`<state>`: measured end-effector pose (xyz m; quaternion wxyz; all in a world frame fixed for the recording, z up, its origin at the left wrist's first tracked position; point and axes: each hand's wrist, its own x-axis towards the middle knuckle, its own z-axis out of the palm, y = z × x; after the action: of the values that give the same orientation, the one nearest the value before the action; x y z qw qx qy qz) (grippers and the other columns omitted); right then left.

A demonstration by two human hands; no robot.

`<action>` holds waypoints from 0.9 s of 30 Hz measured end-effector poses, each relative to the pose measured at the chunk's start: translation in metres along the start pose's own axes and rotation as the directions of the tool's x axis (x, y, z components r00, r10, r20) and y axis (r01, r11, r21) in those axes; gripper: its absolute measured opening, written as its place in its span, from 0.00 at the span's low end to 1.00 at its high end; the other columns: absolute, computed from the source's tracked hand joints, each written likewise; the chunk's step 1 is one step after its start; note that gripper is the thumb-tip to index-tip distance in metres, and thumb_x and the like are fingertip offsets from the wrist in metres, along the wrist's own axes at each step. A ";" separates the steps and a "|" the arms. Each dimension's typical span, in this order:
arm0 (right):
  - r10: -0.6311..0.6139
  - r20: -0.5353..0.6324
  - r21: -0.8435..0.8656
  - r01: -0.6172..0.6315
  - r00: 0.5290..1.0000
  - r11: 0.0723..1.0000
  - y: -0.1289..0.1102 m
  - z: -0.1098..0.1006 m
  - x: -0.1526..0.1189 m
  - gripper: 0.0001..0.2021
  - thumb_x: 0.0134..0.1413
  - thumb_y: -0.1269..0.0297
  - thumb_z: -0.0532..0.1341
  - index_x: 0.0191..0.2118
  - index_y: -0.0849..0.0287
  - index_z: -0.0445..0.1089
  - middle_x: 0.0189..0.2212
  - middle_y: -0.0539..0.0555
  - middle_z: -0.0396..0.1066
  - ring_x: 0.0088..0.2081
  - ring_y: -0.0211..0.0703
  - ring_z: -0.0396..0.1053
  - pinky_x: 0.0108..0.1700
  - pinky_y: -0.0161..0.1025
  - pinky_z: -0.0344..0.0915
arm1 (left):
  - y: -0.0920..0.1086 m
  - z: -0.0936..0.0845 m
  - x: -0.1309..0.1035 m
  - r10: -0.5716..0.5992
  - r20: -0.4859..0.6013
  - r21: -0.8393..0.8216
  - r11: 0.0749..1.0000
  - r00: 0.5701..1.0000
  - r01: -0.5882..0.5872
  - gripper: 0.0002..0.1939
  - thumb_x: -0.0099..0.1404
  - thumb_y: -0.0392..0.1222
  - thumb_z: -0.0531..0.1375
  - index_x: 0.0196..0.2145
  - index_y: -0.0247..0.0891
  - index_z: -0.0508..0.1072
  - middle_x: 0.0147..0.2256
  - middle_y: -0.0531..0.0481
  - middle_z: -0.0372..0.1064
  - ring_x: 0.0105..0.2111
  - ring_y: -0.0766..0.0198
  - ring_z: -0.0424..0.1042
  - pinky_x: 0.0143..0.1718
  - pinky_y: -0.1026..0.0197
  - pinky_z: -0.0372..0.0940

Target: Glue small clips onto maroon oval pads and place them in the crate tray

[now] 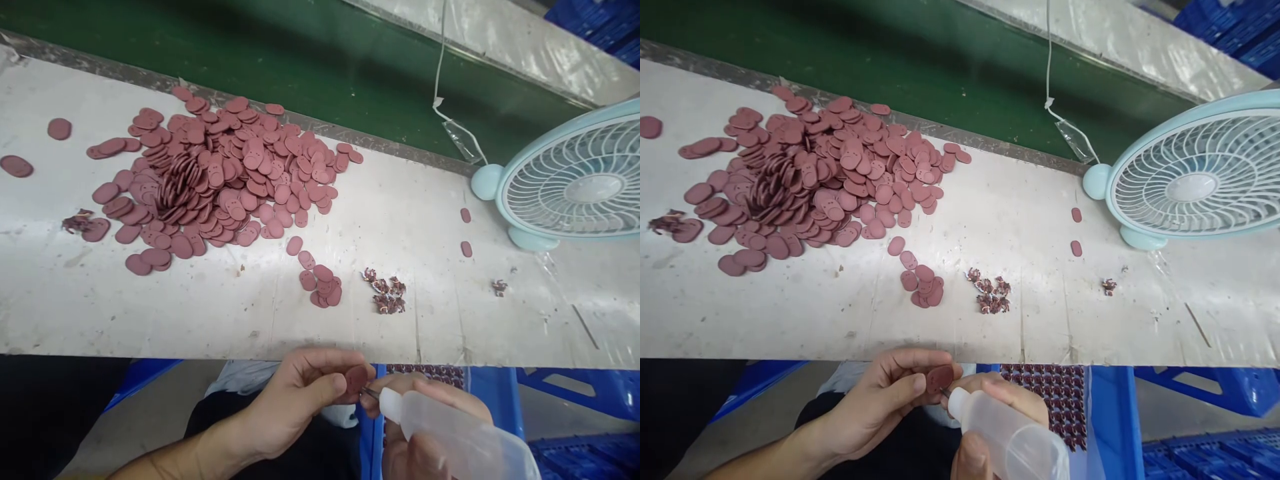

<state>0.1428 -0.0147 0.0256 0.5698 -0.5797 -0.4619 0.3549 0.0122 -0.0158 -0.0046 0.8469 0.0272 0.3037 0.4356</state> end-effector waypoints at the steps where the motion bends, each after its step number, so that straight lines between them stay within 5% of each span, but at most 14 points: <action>1: 0.001 -0.010 -0.017 -0.002 1.000 1.000 0.001 0.001 -0.001 0.12 0.57 0.51 0.63 0.46 0.45 0.71 0.26 0.49 0.71 0.24 0.52 0.67 0.25 0.51 0.64 | 0.001 0.000 0.000 0.001 0.001 0.008 1.000 1.000 -0.001 0.13 0.64 0.44 0.70 0.46 0.40 0.83 0.41 0.44 0.81 0.39 0.62 0.78 0.47 0.59 0.73; 13: -0.033 -0.036 0.024 0.034 0.999 0.999 -0.006 0.008 0.003 0.11 0.57 0.51 0.64 0.43 0.47 0.72 0.22 0.48 0.71 0.22 0.51 0.67 0.22 0.47 0.64 | -0.001 -0.006 -0.003 -0.025 -0.044 0.043 0.999 0.999 0.027 0.16 0.60 0.47 0.72 0.45 0.42 0.83 0.45 0.43 0.82 0.47 0.58 0.79 0.48 0.60 0.72; 27: -0.041 0.035 0.054 0.040 0.999 0.998 -0.007 0.004 0.007 0.12 0.59 0.50 0.65 0.46 0.46 0.72 0.23 0.47 0.72 0.23 0.52 0.69 0.22 0.48 0.65 | 0.003 -0.003 -0.002 -0.013 -0.035 0.027 1.000 0.999 0.014 0.15 0.61 0.47 0.72 0.45 0.41 0.84 0.43 0.44 0.82 0.41 0.60 0.79 0.47 0.59 0.73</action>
<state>0.1404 -0.0074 0.0329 0.5838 -0.5482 -0.4740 0.3659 0.0078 -0.0167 -0.0050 0.8440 0.0289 0.3246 0.4260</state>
